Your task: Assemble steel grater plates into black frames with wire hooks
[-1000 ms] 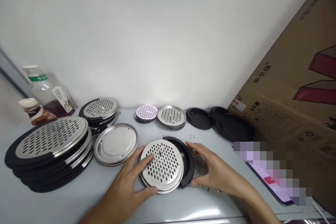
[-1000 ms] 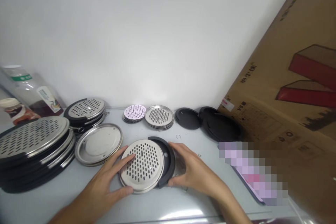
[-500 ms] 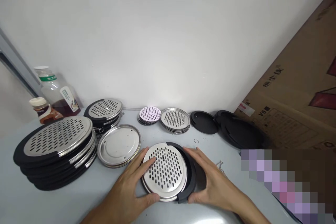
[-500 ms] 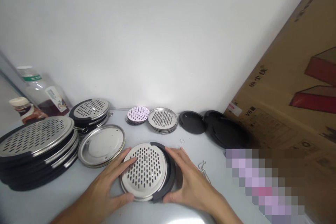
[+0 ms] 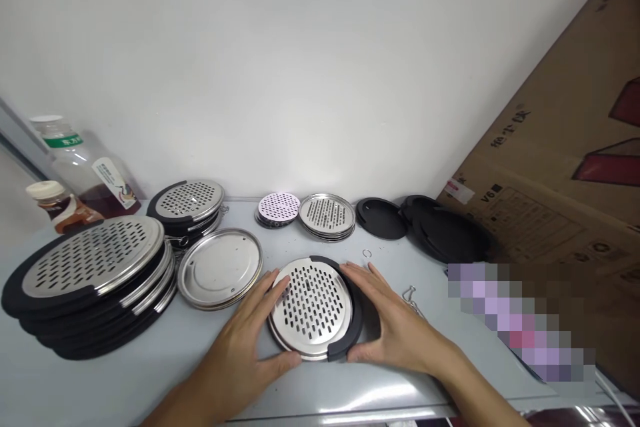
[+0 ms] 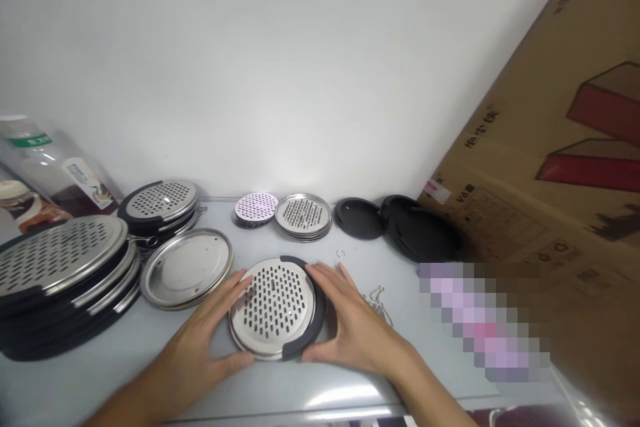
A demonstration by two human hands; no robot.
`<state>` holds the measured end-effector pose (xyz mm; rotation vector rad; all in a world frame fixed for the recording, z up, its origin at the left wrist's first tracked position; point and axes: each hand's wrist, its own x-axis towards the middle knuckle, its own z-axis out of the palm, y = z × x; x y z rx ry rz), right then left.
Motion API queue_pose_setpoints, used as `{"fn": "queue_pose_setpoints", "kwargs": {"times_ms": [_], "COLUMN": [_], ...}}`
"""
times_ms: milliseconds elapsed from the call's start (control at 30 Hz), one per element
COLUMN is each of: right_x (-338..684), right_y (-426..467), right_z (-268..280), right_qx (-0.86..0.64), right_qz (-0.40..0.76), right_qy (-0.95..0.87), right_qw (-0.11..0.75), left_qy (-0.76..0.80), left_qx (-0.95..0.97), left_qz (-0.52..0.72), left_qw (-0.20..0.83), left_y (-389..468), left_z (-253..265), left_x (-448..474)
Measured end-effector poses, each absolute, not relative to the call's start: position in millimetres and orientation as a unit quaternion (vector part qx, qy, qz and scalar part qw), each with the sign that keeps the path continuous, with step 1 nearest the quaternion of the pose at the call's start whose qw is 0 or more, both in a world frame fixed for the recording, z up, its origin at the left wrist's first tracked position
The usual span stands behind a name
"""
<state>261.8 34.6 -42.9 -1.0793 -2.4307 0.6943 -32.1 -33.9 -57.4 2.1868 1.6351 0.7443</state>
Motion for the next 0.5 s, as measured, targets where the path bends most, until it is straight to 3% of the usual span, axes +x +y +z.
{"fn": "queue_pose_setpoints", "kwargs": {"times_ms": [500], "right_x": [258.6], "right_y": [37.1], "right_z": [-46.6], "right_qx": [-0.365], "right_qz": [0.211], "right_qy": [-0.878], "right_qw": [0.227], "left_qy": [0.585], "left_qx": [0.731], "left_qz": [0.303], "left_qw": [0.175], "left_y": [-28.8], "left_z": [-62.4], "left_x": [-27.1]}}
